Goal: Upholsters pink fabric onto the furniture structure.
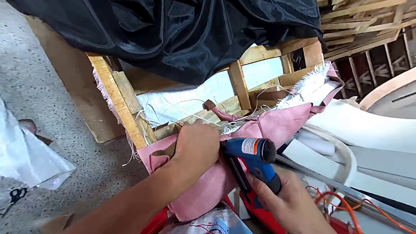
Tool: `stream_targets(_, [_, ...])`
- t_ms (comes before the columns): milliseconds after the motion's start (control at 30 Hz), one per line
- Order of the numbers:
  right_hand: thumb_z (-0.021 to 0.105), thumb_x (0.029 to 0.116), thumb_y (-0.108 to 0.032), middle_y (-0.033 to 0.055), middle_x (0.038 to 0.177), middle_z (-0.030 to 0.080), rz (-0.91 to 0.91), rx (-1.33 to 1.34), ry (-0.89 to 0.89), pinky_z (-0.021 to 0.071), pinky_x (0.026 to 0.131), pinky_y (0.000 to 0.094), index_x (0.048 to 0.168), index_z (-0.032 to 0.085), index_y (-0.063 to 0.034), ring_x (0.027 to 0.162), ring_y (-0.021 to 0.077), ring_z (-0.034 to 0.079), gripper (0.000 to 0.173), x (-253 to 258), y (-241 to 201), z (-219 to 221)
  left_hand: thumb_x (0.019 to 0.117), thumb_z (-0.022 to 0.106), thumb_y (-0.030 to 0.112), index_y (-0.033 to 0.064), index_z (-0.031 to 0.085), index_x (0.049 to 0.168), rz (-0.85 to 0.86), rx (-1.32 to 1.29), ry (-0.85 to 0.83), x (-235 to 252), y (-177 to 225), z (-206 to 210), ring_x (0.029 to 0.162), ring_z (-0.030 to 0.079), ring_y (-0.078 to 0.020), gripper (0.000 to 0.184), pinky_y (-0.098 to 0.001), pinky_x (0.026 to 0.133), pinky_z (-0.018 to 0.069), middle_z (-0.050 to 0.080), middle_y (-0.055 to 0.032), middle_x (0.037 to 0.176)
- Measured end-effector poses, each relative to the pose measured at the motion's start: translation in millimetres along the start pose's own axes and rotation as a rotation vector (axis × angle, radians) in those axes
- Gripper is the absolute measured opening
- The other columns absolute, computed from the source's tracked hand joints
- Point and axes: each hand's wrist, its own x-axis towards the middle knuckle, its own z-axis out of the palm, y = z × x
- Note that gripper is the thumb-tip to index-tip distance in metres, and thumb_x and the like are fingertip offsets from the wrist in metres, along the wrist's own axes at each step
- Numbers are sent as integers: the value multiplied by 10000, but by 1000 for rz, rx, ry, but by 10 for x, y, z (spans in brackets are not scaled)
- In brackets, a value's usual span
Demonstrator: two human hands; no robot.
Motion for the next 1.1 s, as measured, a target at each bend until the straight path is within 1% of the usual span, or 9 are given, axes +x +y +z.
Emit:
stream_targets(167, [610, 1004, -503, -53, 709, 666, -9, -92, -2, 572, 471, 349, 1090, 685, -169, 542, 97, 637, 353, -148, -97, -130, 896, 692, 309, 165, 742, 858, -32, -51, 5, 1, -29, -40, 891, 685, -287, 157, -495, 629, 531, 701, -49, 872])
stream_targets(300, [554, 1008, -533, -72, 707, 701, 93, -116, -232, 611, 507, 310, 986, 684, -235, 576, 83, 685, 325, 21, -331, -399, 958, 665, 353, 153, 738, 861, -32, -78, 41, -41, -64, -30, 792, 691, -328, 234, -547, 591, 532, 695, -94, 847])
stream_targets(533, [548, 1075, -351, 76, 632, 635, 299, -255, -432, 579, 435, 349, 952, 594, -63, 458, 189, 629, 317, 513, -1024, -502, 849, 687, 151, 67, 675, 772, 63, -60, 289, -157, -119, 127, 841, 696, -394, 115, -595, 580, 512, 687, -161, 871])
stream_targets(667, [528, 1063, -373, 93, 620, 586, 422, -177, -503, 571, 415, 402, 995, 586, -64, 426, 196, 589, 321, 729, -1160, -505, 879, 649, 134, 21, 635, 769, 31, -7, 160, -138, -93, 43, 907, 682, -425, 158, -615, 637, 511, 679, -202, 914])
stream_targets(767, [585, 1021, -426, 131, 671, 620, 513, -38, -779, 610, 450, 504, 1141, 611, -111, 464, 241, 650, 338, 1035, -1086, -640, 908, 636, 115, -9, 692, 878, 108, -29, 320, -145, -178, 86, 1085, 652, -412, 140, -634, 835, 525, 687, -203, 1078])
stream_targets(833, [563, 1034, -404, 117, 674, 609, 570, 20, -834, 609, 467, 497, 1151, 608, -105, 470, 229, 641, 325, 1112, -1082, -644, 1030, 523, 126, -63, 692, 1073, 149, -120, 506, -328, -231, 92, 1313, 509, -446, 257, -699, 1112, 333, 591, -237, 1338])
stream_targets(933, [578, 1034, -348, 93, 662, 588, 482, -123, -521, 589, 449, 444, 1068, 602, -54, 449, 209, 598, 297, 804, -1267, -524, 1086, 479, 321, 25, 644, 1218, 69, -203, 749, -841, -228, 24, 1298, 538, -367, 364, -532, 1082, 456, 578, -185, 1360])
stream_targets(1000, [588, 1053, -362, 107, 793, 694, 263, -194, -451, 641, 545, 429, 1060, 629, -27, 572, 224, 698, 338, 648, -1142, -588, 1044, 554, 388, 38, 627, 1277, 9, -205, 734, -1156, -252, 155, 1246, 565, -391, 426, -548, 998, 511, 570, -204, 1349])
stream_targets(1100, [617, 986, -377, -51, 702, 711, -224, -466, -169, 601, 517, 336, 903, 687, -182, 567, 90, 679, 223, 323, -663, -654, 998, 604, 491, 31, 657, 1278, -20, -139, 595, -1278, -288, 442, 1242, 598, -380, 541, -576, 1043, 493, 638, -186, 1307])
